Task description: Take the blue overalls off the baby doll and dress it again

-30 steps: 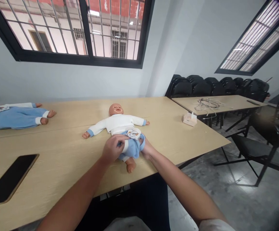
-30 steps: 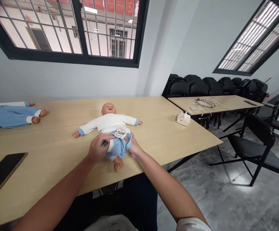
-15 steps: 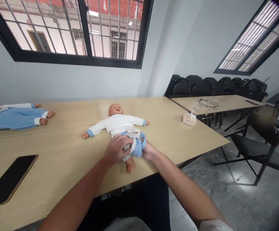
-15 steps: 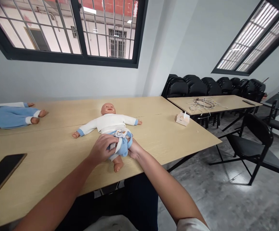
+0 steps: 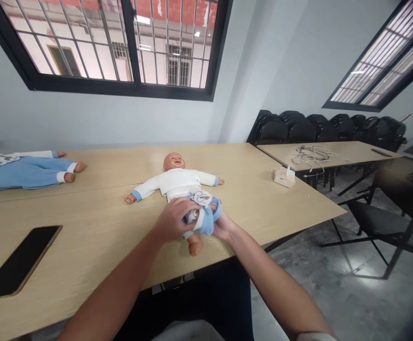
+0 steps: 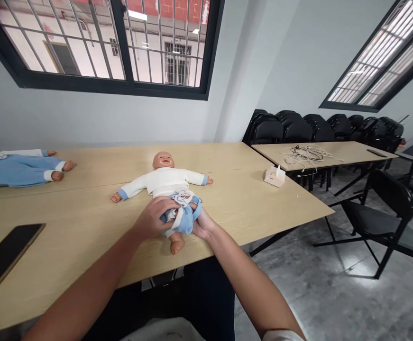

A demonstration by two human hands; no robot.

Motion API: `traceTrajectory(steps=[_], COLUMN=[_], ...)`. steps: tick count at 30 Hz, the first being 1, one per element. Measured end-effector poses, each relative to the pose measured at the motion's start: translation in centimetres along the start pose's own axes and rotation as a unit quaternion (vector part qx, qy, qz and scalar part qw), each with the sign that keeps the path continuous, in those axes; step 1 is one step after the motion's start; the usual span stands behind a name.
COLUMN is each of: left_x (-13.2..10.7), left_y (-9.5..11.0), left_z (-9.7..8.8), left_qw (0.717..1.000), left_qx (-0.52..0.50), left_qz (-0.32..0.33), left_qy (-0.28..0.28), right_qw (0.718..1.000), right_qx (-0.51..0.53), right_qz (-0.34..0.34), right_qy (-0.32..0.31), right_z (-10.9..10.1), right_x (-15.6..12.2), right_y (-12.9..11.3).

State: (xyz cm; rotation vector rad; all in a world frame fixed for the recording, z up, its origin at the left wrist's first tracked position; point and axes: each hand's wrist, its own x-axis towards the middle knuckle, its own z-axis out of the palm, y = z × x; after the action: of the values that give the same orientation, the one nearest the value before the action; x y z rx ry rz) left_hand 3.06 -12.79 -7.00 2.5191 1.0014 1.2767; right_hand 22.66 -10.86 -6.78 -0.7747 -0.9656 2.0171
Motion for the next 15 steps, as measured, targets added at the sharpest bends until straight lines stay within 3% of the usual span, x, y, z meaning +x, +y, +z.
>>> traceTrajectory(steps=[8, 15], left_x=[0.01, -0.10], left_y=[-0.42, -0.91], left_z=[-0.53, 0.05], left_qw=[0.998, 0.998], left_qx=[-0.059, 0.000], left_qz=[-0.021, 0.055], left_qy=[-0.021, 0.012], right_qw=[1.000, 1.000], right_qx=[0.007, 0.012], right_qz=[-0.020, -0.003], right_qy=[0.001, -0.011], right_z=[-0.33, 0.41], right_x=[-0.23, -0.78], right_y=[0.53, 0.86])
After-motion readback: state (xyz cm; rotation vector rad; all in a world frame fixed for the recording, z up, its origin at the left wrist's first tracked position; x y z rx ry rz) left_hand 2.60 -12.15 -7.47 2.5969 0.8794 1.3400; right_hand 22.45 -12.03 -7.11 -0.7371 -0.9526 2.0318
